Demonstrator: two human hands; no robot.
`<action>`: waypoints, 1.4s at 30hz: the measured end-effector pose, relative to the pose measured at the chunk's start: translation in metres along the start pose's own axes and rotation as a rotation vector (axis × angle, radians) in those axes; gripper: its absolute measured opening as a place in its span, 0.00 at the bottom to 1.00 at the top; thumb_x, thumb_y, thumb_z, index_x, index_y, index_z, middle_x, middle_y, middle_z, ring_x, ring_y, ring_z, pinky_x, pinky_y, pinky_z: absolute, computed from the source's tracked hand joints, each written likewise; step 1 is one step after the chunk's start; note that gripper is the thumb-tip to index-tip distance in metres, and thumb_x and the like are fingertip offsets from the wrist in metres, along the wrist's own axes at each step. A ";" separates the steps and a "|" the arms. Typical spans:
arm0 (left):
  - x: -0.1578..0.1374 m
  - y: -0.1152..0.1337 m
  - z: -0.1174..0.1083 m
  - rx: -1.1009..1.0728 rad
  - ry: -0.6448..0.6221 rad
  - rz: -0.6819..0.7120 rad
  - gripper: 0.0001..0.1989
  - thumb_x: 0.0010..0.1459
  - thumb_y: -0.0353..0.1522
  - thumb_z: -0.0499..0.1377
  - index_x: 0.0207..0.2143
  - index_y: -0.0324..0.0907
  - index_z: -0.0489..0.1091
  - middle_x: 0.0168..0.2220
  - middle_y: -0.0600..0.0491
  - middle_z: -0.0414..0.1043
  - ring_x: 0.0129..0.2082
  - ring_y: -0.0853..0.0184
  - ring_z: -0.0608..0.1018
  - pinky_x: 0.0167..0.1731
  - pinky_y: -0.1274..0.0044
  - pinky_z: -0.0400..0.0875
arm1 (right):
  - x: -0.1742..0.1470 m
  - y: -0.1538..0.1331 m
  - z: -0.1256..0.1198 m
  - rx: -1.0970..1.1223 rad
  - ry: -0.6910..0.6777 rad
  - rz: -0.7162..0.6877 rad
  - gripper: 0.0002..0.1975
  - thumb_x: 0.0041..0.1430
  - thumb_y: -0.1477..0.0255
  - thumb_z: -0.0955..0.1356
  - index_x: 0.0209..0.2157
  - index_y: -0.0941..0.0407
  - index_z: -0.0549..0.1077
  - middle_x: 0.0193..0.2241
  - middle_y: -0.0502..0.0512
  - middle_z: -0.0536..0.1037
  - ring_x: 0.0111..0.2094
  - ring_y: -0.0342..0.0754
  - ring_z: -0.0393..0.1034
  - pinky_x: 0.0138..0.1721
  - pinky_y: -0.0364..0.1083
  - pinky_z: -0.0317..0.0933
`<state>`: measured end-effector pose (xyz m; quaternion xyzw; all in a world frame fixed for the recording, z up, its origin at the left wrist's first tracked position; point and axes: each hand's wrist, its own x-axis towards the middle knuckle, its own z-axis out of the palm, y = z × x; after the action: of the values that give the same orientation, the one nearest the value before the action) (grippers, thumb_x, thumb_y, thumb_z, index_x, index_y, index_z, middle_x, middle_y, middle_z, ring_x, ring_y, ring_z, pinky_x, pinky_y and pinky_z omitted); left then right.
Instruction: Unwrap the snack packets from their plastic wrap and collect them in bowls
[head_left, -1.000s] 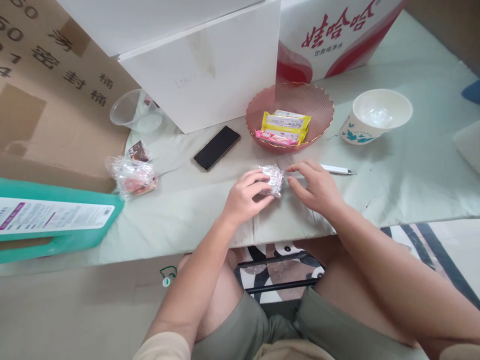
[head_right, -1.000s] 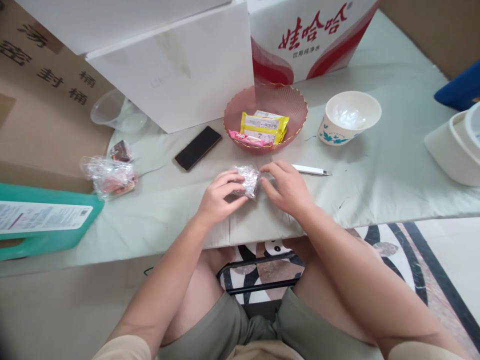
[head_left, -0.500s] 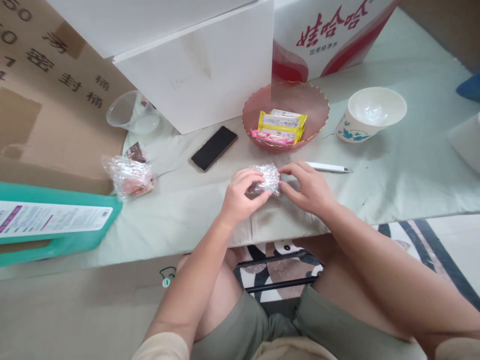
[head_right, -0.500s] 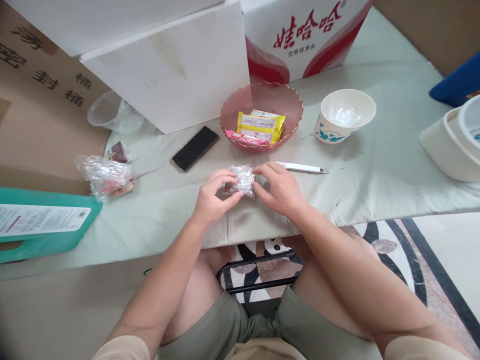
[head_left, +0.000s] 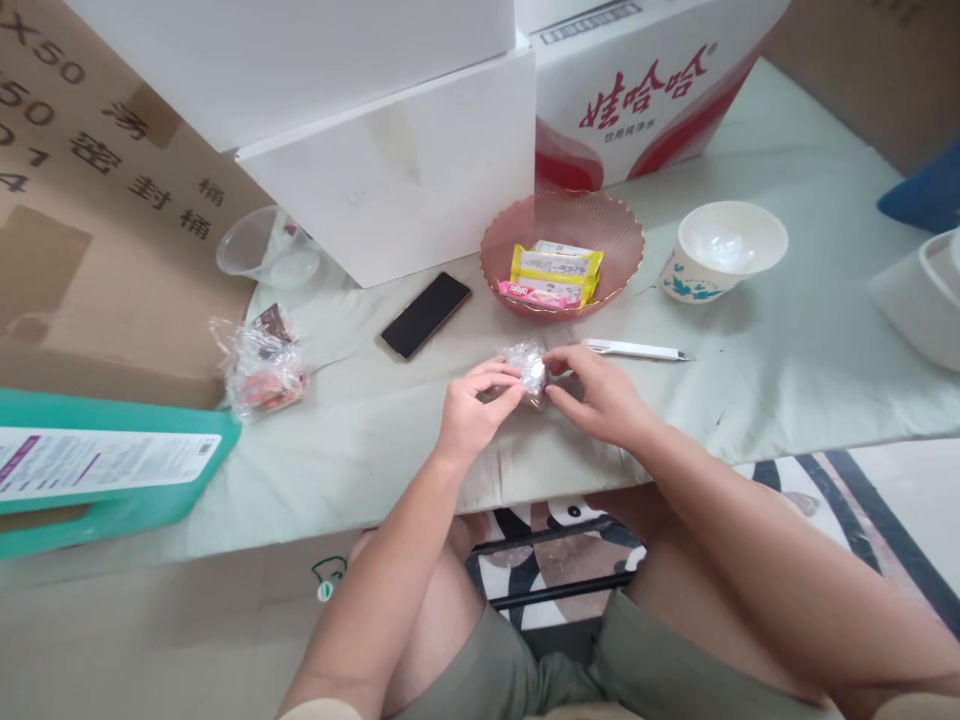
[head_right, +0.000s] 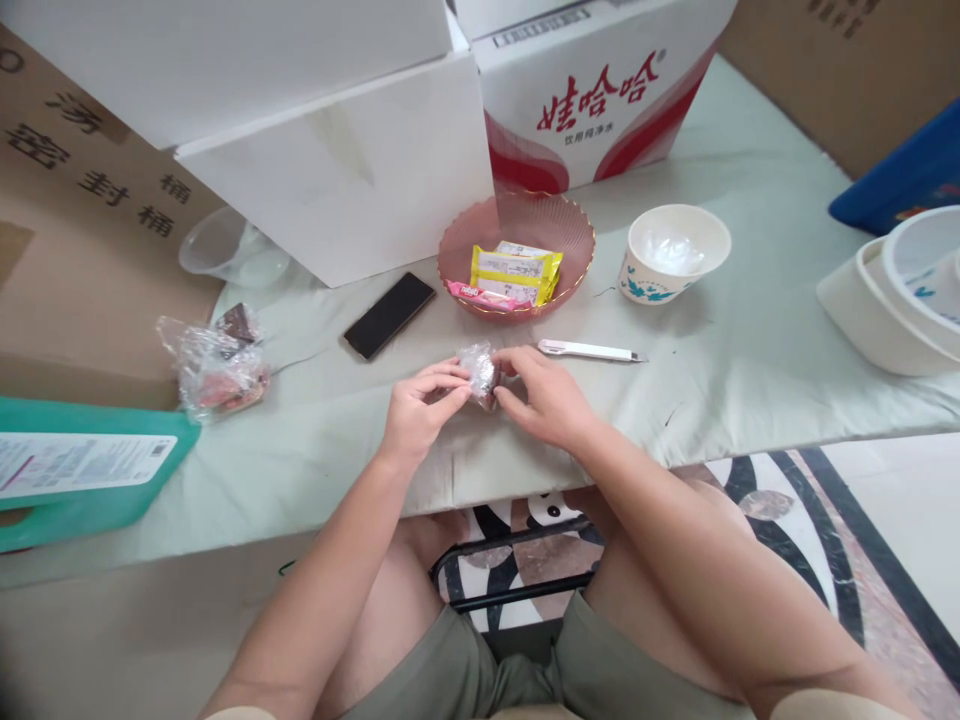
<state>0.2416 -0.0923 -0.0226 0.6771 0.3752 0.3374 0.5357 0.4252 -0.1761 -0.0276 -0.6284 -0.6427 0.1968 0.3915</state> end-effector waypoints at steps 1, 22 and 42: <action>0.001 0.001 0.002 -0.073 0.039 -0.040 0.05 0.49 0.35 0.69 0.26 0.44 0.79 0.36 0.49 0.81 0.52 0.56 0.80 0.58 0.60 0.70 | 0.000 0.000 0.000 0.007 -0.006 0.009 0.15 0.58 0.71 0.66 0.48 0.55 0.70 0.41 0.59 0.78 0.42 0.53 0.73 0.43 0.51 0.67; 0.013 0.001 -0.018 -0.156 0.289 -0.224 0.09 0.46 0.34 0.66 0.27 0.42 0.70 0.20 0.60 0.65 0.18 0.75 0.66 0.16 0.82 0.60 | 0.011 -0.006 0.009 -0.037 -0.097 -0.024 0.26 0.60 0.65 0.68 0.59 0.56 0.72 0.40 0.59 0.70 0.41 0.54 0.69 0.45 0.53 0.67; 0.015 -0.002 -0.029 -0.261 0.266 -0.310 0.17 0.47 0.39 0.70 0.27 0.41 0.66 0.20 0.62 0.61 0.15 0.78 0.63 0.13 0.83 0.50 | 0.000 -0.012 0.014 -0.146 0.011 -0.237 0.11 0.65 0.67 0.68 0.47 0.51 0.78 0.52 0.61 0.78 0.53 0.58 0.73 0.53 0.59 0.66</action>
<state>0.2233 -0.0651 -0.0182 0.4861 0.4952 0.3829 0.6098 0.4068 -0.1745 -0.0278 -0.5760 -0.7229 0.0984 0.3687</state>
